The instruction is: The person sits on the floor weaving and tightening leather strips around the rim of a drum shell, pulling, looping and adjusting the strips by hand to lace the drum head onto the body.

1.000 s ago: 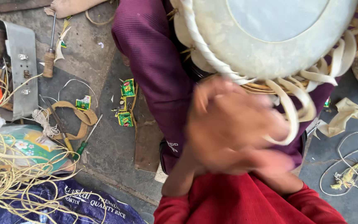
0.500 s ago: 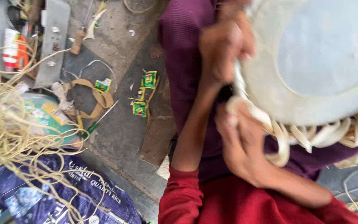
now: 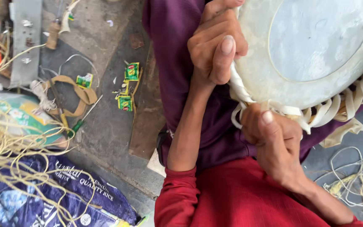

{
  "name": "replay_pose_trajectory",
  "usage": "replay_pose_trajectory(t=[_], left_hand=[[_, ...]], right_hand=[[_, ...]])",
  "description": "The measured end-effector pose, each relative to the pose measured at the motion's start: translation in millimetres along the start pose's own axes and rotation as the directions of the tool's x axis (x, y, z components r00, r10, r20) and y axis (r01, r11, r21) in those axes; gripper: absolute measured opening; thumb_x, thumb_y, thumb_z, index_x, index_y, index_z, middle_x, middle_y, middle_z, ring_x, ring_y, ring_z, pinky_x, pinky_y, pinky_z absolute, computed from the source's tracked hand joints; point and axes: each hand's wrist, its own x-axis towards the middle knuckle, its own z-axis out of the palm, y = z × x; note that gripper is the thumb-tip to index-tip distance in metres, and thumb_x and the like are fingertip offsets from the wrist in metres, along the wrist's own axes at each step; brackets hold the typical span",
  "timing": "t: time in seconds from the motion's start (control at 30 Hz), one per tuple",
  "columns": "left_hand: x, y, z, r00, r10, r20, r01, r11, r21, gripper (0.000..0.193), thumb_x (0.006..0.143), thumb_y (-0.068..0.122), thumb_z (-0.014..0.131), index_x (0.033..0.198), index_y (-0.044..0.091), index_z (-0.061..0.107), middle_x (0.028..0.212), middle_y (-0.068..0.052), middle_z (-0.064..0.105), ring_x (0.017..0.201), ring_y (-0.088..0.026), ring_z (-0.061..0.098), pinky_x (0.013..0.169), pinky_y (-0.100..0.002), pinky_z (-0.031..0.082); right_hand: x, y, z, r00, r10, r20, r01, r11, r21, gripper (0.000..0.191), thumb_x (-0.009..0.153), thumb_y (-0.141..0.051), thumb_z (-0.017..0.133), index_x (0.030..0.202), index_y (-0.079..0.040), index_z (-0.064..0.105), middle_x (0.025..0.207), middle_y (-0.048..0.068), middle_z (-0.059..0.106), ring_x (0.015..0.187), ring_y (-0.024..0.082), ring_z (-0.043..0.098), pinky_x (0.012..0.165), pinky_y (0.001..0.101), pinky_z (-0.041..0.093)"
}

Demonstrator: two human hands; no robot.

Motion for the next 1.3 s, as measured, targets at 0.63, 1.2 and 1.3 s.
replay_pose_trajectory(t=[0.63, 1.2, 1.3], left_hand=[[-18, 31, 6, 0.993, -0.029, -0.111, 0.041, 0.994, 0.102, 0.043, 0.102, 0.016, 0.036, 0.066, 0.003, 0.055, 0.058, -0.006, 0.053, 0.056, -0.02, 0.053, 0.093, -0.037, 0.053], [-138, 169, 28, 0.809, -0.523, 0.269, 0.486, 0.852, 0.194, 0.064, 0.112, 0.064, 0.031, 0.134, 0.009, 0.054, 0.128, -0.011, 0.062, 0.115, -0.032, 0.069, 0.092, -0.036, 0.06], [-134, 177, 29, 0.777, -0.539, 0.324, 0.513, 0.841, 0.171, 0.066, 0.111, 0.065, 0.027, 0.14, 0.01, 0.05, 0.131, -0.014, 0.062, 0.117, -0.034, 0.068, 0.087, -0.039, 0.06]], right_hand=[[-54, 22, -7, 0.989, -0.097, -0.113, 0.111, 0.986, 0.128, 0.053, 0.114, -0.037, 0.046, 0.071, -0.009, 0.031, 0.073, 0.002, 0.031, 0.075, 0.016, 0.036, 0.057, 0.0286, 0.026], [-89, 42, -31, 0.974, -0.145, -0.171, 0.093, 0.955, -0.281, 0.049, 0.114, -0.029, 0.042, 0.071, -0.005, 0.044, 0.069, -0.002, 0.042, 0.065, 0.008, 0.037, 0.06, 0.0279, 0.03], [-97, 41, -34, 0.979, -0.148, -0.137, 0.082, 0.913, -0.401, 0.049, 0.113, -0.026, 0.039, 0.07, -0.006, 0.045, 0.068, -0.003, 0.047, 0.063, 0.007, 0.04, 0.059, 0.0274, 0.032]])
